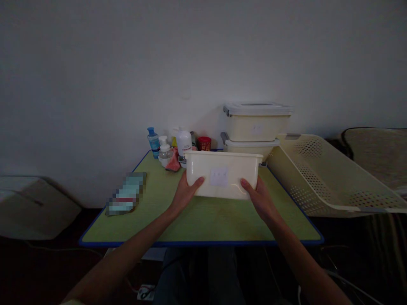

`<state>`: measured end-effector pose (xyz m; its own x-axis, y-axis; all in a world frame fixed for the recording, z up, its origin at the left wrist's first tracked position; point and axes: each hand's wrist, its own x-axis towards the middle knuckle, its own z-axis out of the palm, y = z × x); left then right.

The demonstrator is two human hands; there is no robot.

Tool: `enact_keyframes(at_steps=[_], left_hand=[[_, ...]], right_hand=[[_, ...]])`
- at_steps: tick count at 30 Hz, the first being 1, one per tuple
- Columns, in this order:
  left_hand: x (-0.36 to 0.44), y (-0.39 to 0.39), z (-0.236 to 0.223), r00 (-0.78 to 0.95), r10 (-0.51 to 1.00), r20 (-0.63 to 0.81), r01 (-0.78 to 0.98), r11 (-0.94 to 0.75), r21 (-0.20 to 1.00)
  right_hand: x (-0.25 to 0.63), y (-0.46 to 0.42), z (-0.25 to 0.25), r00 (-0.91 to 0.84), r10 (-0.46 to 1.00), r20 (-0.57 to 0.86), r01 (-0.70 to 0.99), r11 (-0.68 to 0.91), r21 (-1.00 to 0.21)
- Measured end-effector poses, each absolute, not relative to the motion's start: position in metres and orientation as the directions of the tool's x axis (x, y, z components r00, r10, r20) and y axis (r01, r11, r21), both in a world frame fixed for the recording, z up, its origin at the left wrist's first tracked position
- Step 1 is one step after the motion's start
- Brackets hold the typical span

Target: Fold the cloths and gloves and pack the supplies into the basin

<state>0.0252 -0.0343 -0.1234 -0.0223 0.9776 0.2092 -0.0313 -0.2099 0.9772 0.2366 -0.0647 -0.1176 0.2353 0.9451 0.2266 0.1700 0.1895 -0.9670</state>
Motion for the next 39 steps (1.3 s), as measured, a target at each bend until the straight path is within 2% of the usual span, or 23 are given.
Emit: enact_keyframes(at_steps=[11,18,28,34,39], left_hand=[[0.089,-0.020,-0.135,0.103,0.923,0.370,0.006,-0.373,0.928],[0.116,-0.018,-0.146,0.099,0.893,0.439,0.004,-0.441,0.897],[0.125,-0.020,-0.166,0.131,0.917,0.376,0.116,-0.391,0.913],[0.126,-0.023,-0.169,0.253,0.867,0.428,0.181,-0.477,0.860],[0.126,-0.023,-0.168,0.322,0.837,0.443,0.192,-0.516,0.835]], right_hand=[[0.301,-0.073,-0.126,0.302,0.908,0.289,0.280,0.206,-0.938],[0.335,-0.070,-0.139,0.331,0.886,0.325,0.322,0.217,-0.921],[0.359,-0.078,-0.159,0.359,0.892,0.276,0.248,0.194,-0.949],[0.371,-0.075,-0.163,0.333,0.931,0.151,0.142,0.109,-0.984],[0.370,-0.069,-0.167,0.411,0.894,0.181,0.107,0.150,-0.983]])
